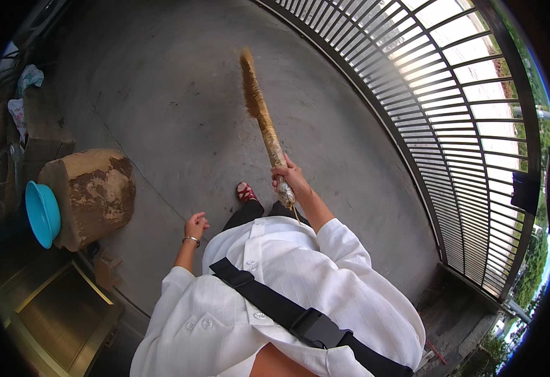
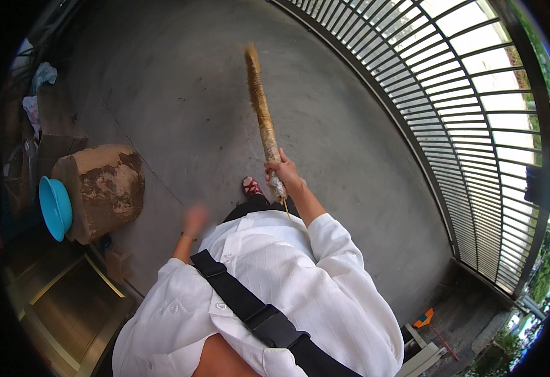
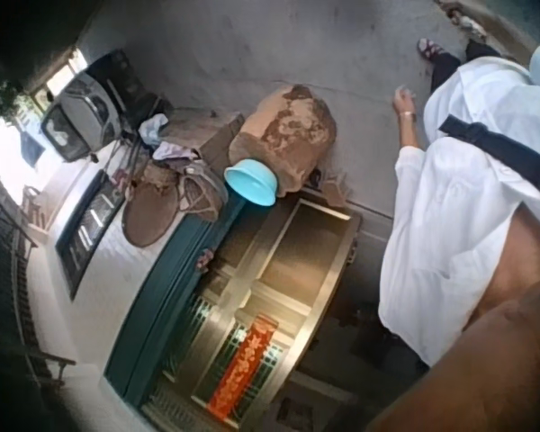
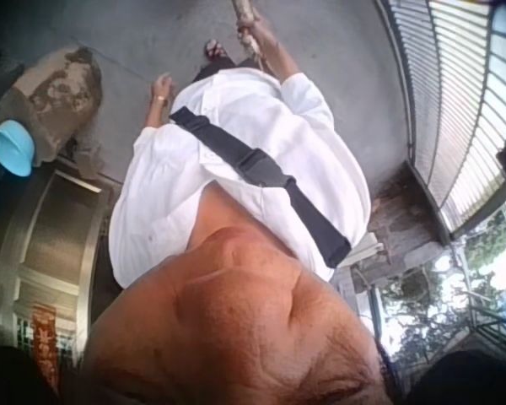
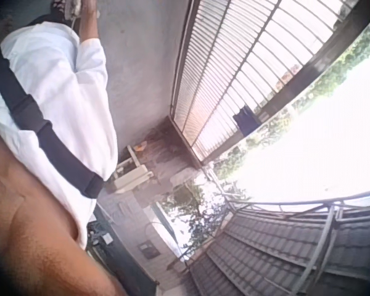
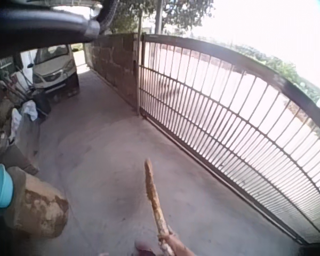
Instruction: The person hangs a blue garment on a clothes hanger and places it on a metal railing. Then, the person picks up a traditional straw broom and sweeps the concrete floor of a covered outdoor area, moving debris toward a dustpan.
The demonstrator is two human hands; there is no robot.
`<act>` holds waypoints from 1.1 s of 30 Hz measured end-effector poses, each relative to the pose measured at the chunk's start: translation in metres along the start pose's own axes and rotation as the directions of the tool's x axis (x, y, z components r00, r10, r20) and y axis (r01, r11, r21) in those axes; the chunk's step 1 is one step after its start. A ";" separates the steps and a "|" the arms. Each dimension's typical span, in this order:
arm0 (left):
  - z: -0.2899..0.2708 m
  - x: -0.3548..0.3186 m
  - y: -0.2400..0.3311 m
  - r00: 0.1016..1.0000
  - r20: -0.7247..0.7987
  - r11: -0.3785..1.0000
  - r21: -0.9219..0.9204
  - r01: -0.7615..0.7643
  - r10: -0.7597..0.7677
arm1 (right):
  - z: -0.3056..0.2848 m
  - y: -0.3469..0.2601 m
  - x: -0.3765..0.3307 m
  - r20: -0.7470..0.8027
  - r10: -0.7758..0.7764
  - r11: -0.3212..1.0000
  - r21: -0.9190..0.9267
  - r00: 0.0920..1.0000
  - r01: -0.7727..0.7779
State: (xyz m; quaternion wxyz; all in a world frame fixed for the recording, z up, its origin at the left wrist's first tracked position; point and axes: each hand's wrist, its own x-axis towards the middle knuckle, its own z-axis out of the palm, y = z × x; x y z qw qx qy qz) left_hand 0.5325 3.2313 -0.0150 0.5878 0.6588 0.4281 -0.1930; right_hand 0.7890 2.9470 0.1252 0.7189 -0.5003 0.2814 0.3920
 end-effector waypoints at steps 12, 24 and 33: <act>-0.009 -0.039 -0.113 0.992 -0.062 0.983 -0.160 0.096 -0.107 | -0.001 0.038 0.057 -0.172 0.263 0.925 0.323 0.949 -0.197; -0.032 -0.001 -0.138 0.822 -0.005 0.425 0.858 -0.289 0.569 | 0.094 -0.010 0.098 0.293 0.242 0.953 0.108 0.925 -0.283; -0.003 0.060 -0.113 0.817 -0.025 0.550 0.752 -0.365 0.576 | -0.017 -0.091 0.081 -0.083 -0.013 0.994 -0.105 0.996 0.004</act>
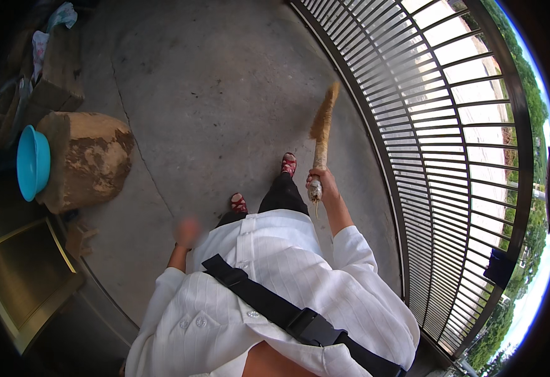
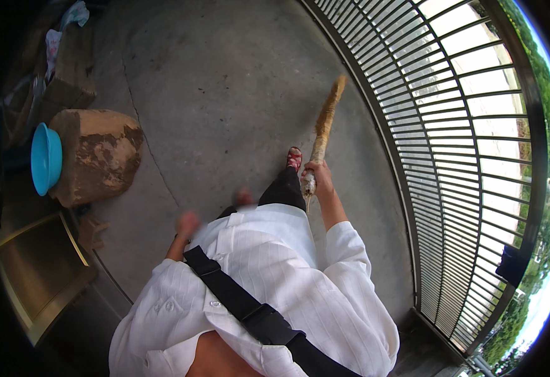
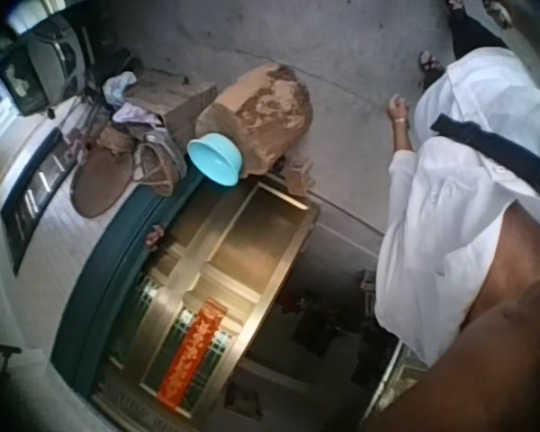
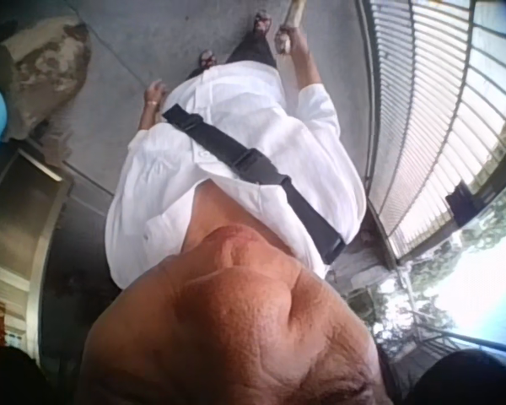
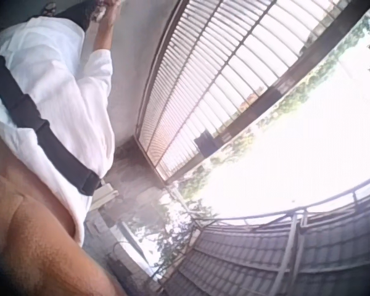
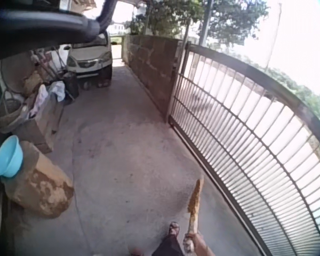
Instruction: The person hangs a blue garment on a clothes hanger and places it on a metal railing. Then, the person picks up a traditional straw broom and sweeps the concrete floor of a covered outdoor area, moving debris toward a dustpan.
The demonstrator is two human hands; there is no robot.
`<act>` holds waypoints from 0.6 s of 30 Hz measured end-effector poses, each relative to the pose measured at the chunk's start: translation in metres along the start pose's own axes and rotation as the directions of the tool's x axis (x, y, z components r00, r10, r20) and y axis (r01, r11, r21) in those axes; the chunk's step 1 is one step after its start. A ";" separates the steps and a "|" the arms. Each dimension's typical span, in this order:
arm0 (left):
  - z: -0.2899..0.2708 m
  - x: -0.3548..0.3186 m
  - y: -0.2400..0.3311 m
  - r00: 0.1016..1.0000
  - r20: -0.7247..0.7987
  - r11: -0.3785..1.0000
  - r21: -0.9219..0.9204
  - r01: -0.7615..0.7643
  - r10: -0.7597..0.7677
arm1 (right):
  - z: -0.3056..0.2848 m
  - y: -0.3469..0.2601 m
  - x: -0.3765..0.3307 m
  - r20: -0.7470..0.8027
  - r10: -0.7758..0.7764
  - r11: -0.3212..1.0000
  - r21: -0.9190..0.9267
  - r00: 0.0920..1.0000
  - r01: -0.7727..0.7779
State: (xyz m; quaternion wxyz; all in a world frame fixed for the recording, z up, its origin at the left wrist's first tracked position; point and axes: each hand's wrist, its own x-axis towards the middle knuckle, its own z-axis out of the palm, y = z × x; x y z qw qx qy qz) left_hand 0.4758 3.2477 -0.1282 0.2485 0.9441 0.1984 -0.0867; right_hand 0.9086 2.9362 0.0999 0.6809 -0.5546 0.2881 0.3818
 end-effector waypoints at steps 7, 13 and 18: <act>0.042 0.033 0.021 0.999 -0.025 0.997 -0.071 0.037 -0.038 | -0.072 -0.074 0.132 -0.072 0.179 0.911 0.389 0.981 -0.138; 0.080 0.031 0.062 0.999 -0.007 0.999 -0.030 -0.034 0.034 | 0.053 -0.085 0.197 -0.108 0.208 0.963 0.198 0.972 -0.184; 0.041 0.111 0.160 0.994 0.062 0.993 -0.070 0.097 -0.093 | 0.125 -0.125 0.183 0.205 0.128 0.992 -0.020 0.971 -0.126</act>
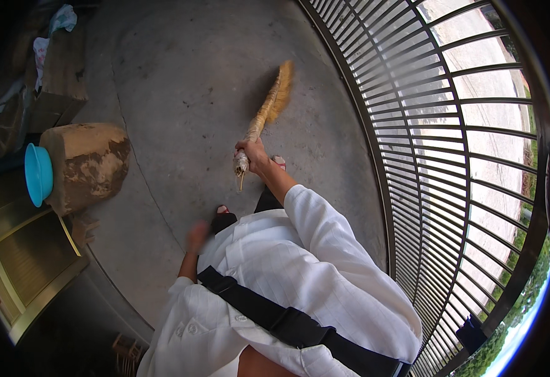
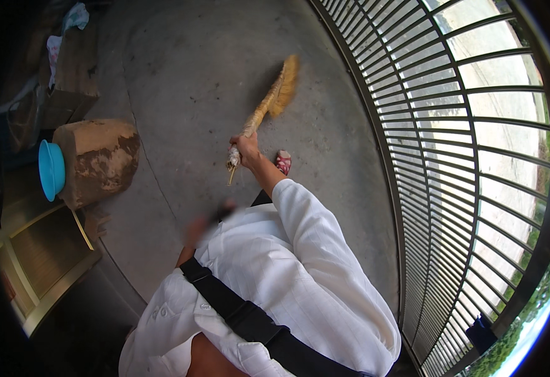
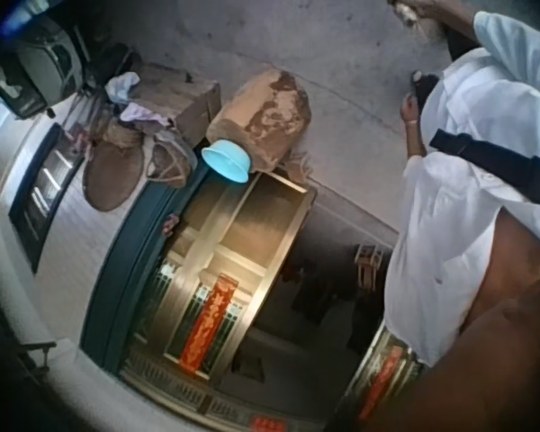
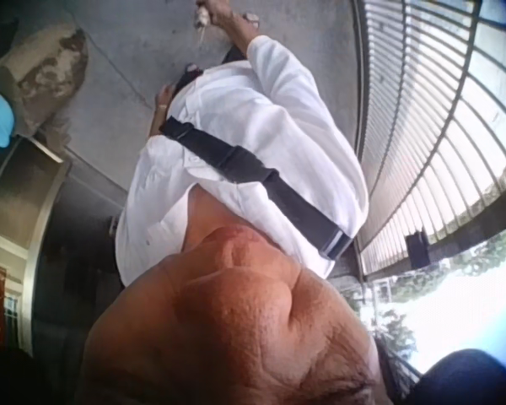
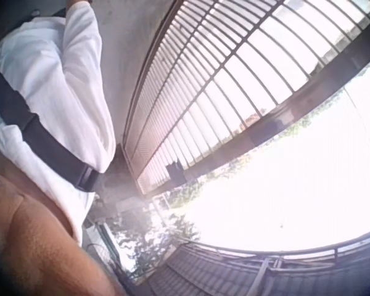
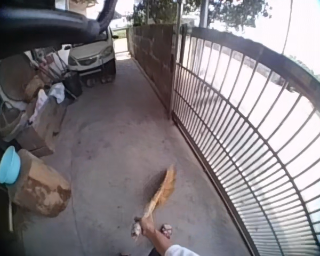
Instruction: The person hangs a blue garment on a clothes hanger and places it on a metal railing. Then, the person picks up a traditional straw broom and sweeps the concrete floor of a covered outdoor area, moving debris toward a dustpan.
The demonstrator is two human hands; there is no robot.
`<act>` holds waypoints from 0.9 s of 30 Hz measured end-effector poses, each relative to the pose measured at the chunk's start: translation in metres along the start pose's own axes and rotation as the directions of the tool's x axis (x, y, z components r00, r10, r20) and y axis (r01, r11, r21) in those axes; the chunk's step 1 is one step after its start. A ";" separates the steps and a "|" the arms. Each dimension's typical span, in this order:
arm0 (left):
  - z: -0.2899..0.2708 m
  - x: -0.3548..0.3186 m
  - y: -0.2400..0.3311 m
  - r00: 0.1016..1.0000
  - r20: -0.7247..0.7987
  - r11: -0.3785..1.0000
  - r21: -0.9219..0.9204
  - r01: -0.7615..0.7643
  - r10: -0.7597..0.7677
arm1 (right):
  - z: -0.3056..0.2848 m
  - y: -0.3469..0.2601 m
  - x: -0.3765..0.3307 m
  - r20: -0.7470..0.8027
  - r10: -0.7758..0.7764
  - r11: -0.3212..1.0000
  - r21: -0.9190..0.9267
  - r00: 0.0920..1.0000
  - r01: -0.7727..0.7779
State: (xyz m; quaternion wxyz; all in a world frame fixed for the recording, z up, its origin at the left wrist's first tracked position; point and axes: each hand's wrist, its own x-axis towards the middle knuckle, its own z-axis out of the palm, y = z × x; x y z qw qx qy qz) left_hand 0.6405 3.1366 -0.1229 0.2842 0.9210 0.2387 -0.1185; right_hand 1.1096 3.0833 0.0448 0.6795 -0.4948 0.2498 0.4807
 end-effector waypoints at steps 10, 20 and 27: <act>-0.114 0.116 0.142 0.899 0.236 0.753 -0.491 0.438 -0.369 | -0.088 -0.131 -0.077 0.284 0.128 0.983 0.091 0.950 -0.159; -0.093 0.202 0.118 0.994 0.109 0.929 -0.369 0.016 0.026 | -0.155 -0.160 -0.160 -0.174 0.163 0.684 0.730 0.971 0.016; -0.160 0.325 0.175 0.925 0.232 0.720 -0.580 0.381 -0.303 | -0.218 -0.180 0.027 -0.406 0.218 0.789 0.609 0.888 0.085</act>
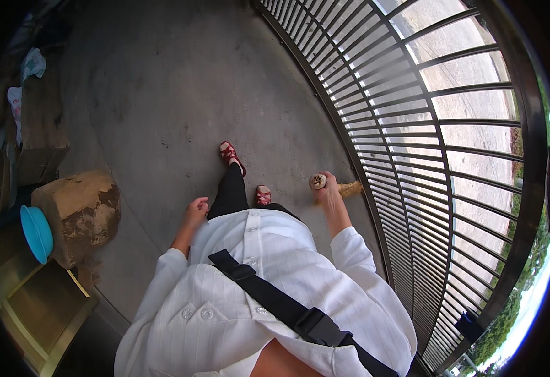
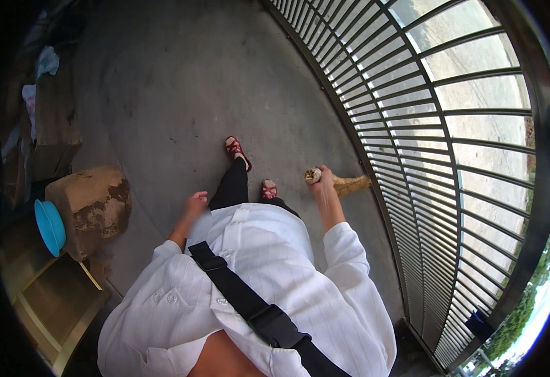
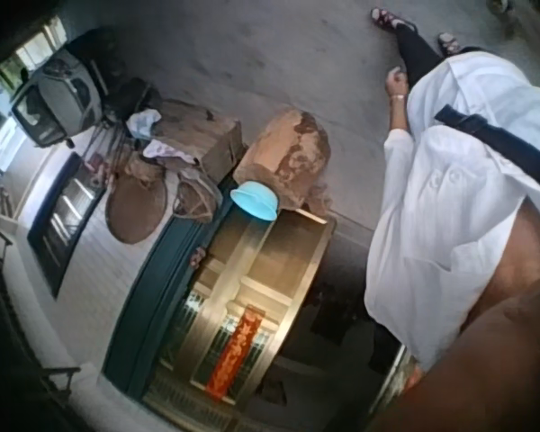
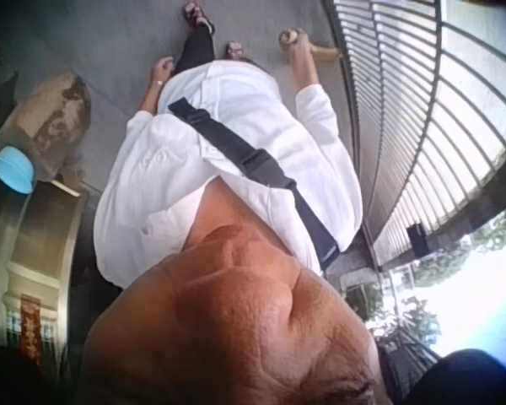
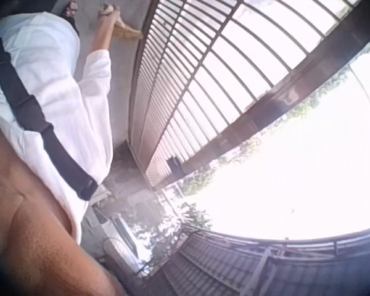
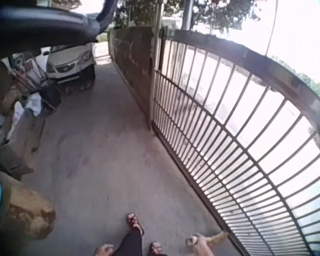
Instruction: The person hangs a blue garment on a clothes hanger and places it on a metal railing. Then, the person picks up a traditional straw broom and sweeps the concrete floor of a covered outdoor area, moving debris toward a dustpan.
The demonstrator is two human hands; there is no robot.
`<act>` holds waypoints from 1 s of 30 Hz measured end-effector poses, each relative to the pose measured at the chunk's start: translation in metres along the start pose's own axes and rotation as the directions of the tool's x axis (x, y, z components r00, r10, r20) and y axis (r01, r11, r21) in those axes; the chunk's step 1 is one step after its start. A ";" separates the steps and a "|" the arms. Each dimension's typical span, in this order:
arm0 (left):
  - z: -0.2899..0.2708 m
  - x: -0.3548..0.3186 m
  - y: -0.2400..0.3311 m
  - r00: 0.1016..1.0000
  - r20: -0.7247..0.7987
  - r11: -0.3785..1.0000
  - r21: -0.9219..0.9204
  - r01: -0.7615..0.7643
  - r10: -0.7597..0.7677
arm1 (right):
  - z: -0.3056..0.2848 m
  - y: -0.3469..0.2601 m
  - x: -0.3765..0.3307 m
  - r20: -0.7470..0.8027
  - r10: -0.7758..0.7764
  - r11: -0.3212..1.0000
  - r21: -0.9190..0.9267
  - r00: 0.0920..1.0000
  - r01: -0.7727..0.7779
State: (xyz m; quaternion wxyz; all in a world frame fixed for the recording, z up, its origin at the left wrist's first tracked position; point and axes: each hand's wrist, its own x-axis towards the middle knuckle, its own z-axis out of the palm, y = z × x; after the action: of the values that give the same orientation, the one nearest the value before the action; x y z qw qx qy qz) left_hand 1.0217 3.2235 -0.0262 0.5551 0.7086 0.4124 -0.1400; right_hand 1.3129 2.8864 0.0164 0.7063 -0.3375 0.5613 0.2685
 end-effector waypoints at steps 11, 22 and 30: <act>-0.104 0.066 -0.011 0.990 -0.062 0.950 0.294 -0.105 0.129 | 0.352 0.152 0.048 0.222 0.004 0.908 -0.410 0.975 0.090; -0.113 0.109 0.025 0.974 -0.156 0.934 0.343 -0.102 0.163 | 0.320 0.030 0.021 0.525 -0.283 -0.080 -0.847 0.803 0.525; -0.062 0.133 0.019 0.904 -0.409 0.895 -0.346 -0.282 0.127 | 0.403 0.019 0.098 0.460 -0.106 0.265 -0.842 0.882 0.471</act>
State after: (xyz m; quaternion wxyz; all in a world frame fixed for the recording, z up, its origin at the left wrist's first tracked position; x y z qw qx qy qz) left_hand 1.1021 3.3353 -0.0800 0.6096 0.6346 0.4524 0.1452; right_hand 1.5671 3.2118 -0.0255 0.4940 -0.7323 0.1083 0.4560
